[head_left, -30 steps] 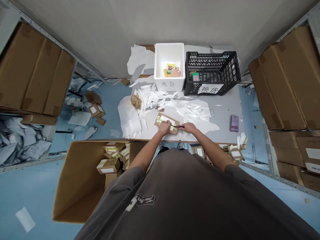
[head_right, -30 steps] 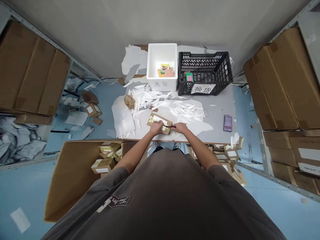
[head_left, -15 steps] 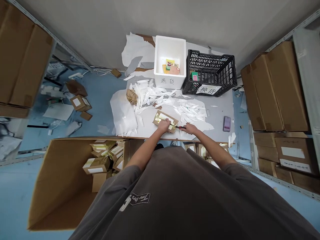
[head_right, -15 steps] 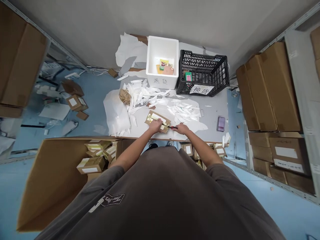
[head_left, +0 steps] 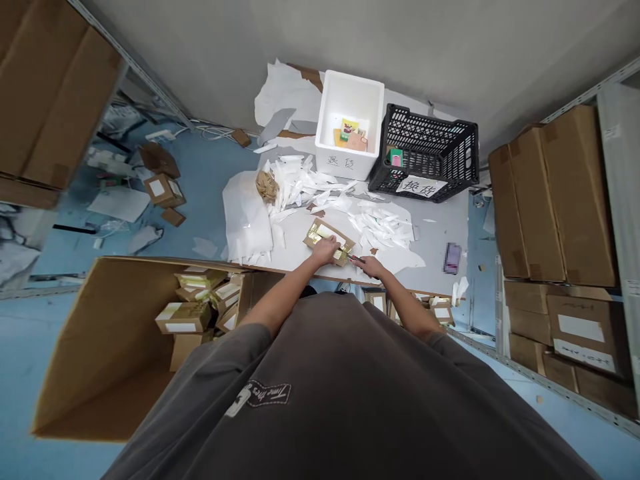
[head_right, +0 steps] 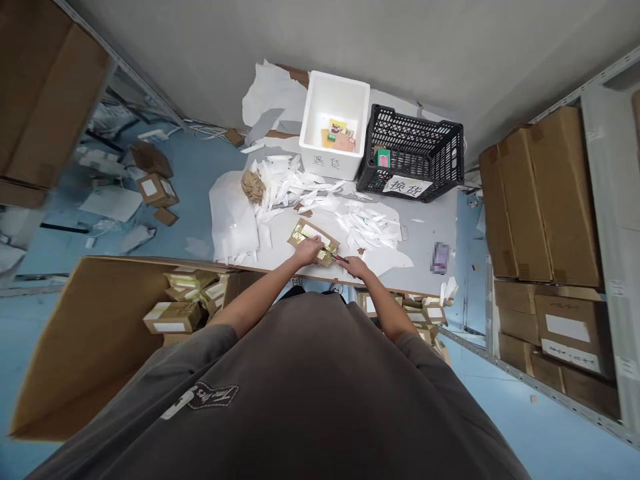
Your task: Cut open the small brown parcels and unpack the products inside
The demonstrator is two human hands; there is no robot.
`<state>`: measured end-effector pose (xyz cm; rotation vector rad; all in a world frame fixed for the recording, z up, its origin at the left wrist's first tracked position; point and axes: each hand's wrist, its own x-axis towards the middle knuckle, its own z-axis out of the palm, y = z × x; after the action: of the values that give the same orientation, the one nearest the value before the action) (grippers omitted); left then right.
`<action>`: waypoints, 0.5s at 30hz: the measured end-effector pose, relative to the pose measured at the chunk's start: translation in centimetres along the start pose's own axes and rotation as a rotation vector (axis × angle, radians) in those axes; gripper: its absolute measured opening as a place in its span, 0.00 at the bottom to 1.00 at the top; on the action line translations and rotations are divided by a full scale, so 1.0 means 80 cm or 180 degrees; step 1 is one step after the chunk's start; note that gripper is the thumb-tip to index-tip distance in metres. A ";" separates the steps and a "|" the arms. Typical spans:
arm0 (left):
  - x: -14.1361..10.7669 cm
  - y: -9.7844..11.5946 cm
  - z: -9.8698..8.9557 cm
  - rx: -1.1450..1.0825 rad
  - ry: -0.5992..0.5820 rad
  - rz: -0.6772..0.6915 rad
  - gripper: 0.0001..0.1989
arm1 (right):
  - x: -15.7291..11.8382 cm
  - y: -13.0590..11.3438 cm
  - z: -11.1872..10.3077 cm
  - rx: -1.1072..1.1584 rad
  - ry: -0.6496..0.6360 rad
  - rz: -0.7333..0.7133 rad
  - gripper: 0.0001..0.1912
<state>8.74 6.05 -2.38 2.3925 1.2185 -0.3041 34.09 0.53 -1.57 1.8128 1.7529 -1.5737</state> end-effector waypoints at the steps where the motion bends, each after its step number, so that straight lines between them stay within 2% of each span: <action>1: -0.001 0.000 0.001 0.0018 -0.0010 0.0019 0.30 | 0.000 0.000 0.000 -0.0040 0.0015 -0.0020 0.33; 5: -0.008 -0.003 0.008 0.0035 0.0133 0.0133 0.30 | -0.009 0.009 -0.009 -0.0483 0.0040 -0.0089 0.31; 11: -0.004 -0.004 0.011 -0.0078 0.0141 0.0081 0.29 | -0.014 0.008 -0.038 -0.0966 0.0414 -0.0035 0.28; 15: -0.003 -0.004 0.008 -0.0164 0.0159 0.0089 0.30 | -0.009 -0.006 -0.028 -0.0761 0.0182 -0.0008 0.29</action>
<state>8.34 5.77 -2.98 2.3839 1.1990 -0.2031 35.13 1.81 0.19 1.7559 1.8769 -1.2613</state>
